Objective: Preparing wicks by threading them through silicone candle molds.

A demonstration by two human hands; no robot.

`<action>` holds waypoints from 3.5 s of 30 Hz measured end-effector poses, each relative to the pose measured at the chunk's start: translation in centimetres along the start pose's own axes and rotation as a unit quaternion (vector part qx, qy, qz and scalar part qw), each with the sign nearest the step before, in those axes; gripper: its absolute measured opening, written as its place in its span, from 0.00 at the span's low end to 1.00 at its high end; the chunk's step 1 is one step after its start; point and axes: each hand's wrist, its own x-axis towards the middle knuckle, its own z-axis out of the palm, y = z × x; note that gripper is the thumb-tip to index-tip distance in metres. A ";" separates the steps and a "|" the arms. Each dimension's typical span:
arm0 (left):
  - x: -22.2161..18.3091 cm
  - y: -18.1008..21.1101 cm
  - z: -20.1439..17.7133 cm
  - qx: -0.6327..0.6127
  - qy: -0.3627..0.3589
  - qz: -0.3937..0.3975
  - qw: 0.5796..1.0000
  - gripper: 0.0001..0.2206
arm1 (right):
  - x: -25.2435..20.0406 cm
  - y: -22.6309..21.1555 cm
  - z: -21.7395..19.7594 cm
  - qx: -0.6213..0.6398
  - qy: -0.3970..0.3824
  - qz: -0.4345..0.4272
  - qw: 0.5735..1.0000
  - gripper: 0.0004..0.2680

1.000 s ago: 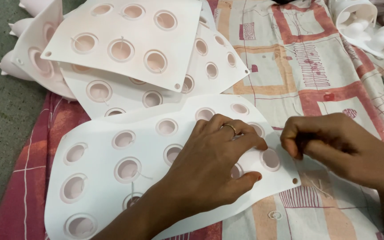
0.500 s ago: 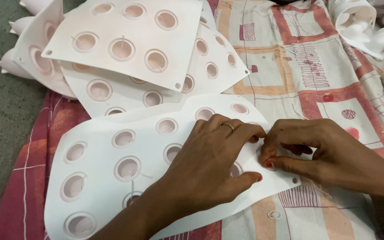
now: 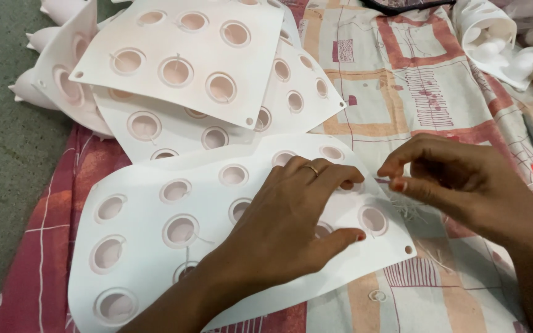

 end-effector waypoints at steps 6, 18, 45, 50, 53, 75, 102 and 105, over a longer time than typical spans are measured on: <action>0.4 -0.2 -1.0 0.017 0.082 -0.060 0.995 0.17 | 0.9 -0.4 -0.4 0.035 0.132 -0.008 0.991 0.11; 0.9 -3.2 -4.5 0.299 0.013 -0.131 0.945 0.22 | 0.6 -1.5 -0.8 -0.147 -0.096 0.211 0.962 0.19; -0.4 5.3 -7.5 -0.495 0.358 -0.083 0.787 0.18 | 0.2 -2.9 -1.5 -0.159 -0.148 0.243 0.945 0.08; -4.8 2.8 0.9 -0.565 0.367 -0.490 0.554 0.19 | 0.0 -2.1 -1.7 -0.142 -0.128 0.271 0.943 0.09; -8.8 0.3 3.2 -0.623 0.323 -0.405 0.586 0.20 | 0.1 -1.8 -1.7 -0.153 -0.148 0.223 0.951 0.10; -12.8 0.0 -6.5 -0.232 0.547 -0.306 0.744 0.33 | 0.6 1.6 -2.8 -0.167 -0.109 0.246 0.949 0.10; -11.3 -2.6 -8.4 -0.156 0.310 -0.368 0.863 0.27 | -0.4 3.7 -5.1 -0.380 -0.082 0.269 0.881 0.23; -10.3 -1.2 -8.6 -0.146 0.322 -0.376 0.857 0.25 | 0.2 2.5 -4.6 -0.339 -0.054 0.236 0.909 0.19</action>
